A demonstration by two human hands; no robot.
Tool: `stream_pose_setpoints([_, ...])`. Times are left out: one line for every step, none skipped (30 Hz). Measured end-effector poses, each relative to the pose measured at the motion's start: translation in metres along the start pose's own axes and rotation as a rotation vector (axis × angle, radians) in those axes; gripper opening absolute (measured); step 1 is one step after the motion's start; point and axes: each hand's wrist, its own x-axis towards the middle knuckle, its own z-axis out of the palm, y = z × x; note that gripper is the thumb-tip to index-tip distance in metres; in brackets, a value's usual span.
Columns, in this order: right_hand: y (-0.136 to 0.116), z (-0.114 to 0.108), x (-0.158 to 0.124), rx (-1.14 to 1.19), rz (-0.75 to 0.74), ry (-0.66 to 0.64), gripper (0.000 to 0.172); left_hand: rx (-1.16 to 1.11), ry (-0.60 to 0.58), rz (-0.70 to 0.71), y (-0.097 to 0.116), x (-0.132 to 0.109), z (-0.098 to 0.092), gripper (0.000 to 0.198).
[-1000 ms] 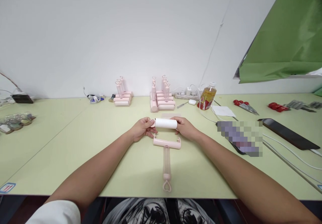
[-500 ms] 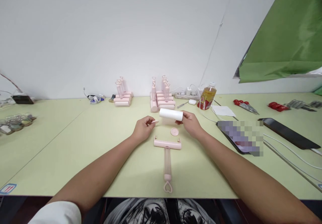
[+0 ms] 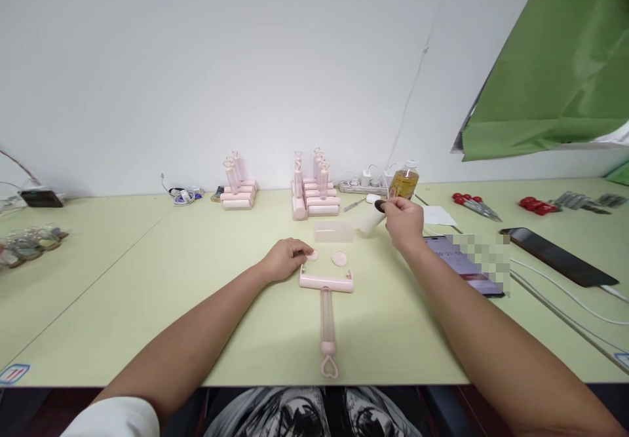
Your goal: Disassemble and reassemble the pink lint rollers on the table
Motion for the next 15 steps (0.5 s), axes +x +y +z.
stream_pose_setpoints([0.001, 0.001, -0.001, -0.027, 0.024, 0.012, 0.018, -0.014, -0.009, -0.009, 0.001, -0.001, -0.001, 0.026])
stream_pose_setpoints([0.002, 0.002, -0.002, -0.045, 0.050, 0.007, 0.017, -0.028, -0.017, -0.019, 0.002, -0.001, -0.001, 0.027])
stream_pose_setpoints([0.003, 0.003, -0.004, -0.063, 0.069, -0.012, 0.015, -0.040, -0.023, -0.026, 0.003, -0.002, -0.001, 0.028])
stream_pose_setpoints([0.004, 0.005, -0.007, -0.084, 0.078, -0.046, 0.014, -0.052, -0.031, -0.029, 0.004, -0.002, -0.002, 0.028])
stream_pose_setpoints([0.005, 0.007, -0.009, -0.105, 0.082, -0.076, 0.014, -0.063, -0.036, -0.028, 0.004, -0.002, -0.002, 0.029])
stream_pose_setpoints([0.005, 0.008, -0.011, -0.122, 0.084, -0.098, 0.015, -0.074, -0.041, -0.025, 0.004, -0.003, -0.002, 0.029])
stream_pose_setpoints([0.005, 0.009, -0.012, -0.137, 0.083, -0.108, 0.017, -0.085, -0.044, -0.019, 0.004, -0.003, -0.001, 0.029])
stream_pose_setpoints([0.005, 0.010, -0.013, -0.144, 0.081, -0.109, 0.019, -0.098, -0.048, -0.013, 0.003, -0.003, -0.001, 0.028])
stream_pose_setpoints([0.004, 0.009, -0.013, -0.142, 0.079, -0.098, 0.021, -0.112, -0.051, -0.009, 0.003, -0.003, 0.000, 0.028])
stream_pose_setpoints([0.003, 0.009, -0.013, -0.134, 0.075, -0.079, 0.023, -0.128, -0.051, -0.007, 0.002, -0.003, 0.001, 0.028])
stream_pose_setpoints([0.001, 0.007, -0.013, -0.123, 0.061, -0.052, 0.025, -0.145, -0.049, -0.008, 0.001, -0.004, 0.001, 0.027])
stream_pose_setpoints([-0.002, 0.006, -0.014, -0.114, 0.033, -0.026, 0.025, -0.159, -0.046, -0.009, 0.001, -0.004, 0.002, 0.027])
stream_pose_setpoints([-0.005, 0.005, -0.016, -0.109, -0.015, -0.008, 0.024, -0.167, -0.042, -0.010, 0.000, -0.004, 0.002, 0.027])
stream_pose_setpoints([-0.009, 0.004, -0.018, -0.110, -0.083, -0.011, 0.023, -0.167, -0.039, -0.009, 0.000, -0.004, 0.002, 0.026])
stream_pose_setpoints([-0.014, 0.003, -0.023, -0.119, -0.165, -0.048, 0.022, -0.160, -0.037, -0.005, 0.000, -0.004, 0.003, 0.026])
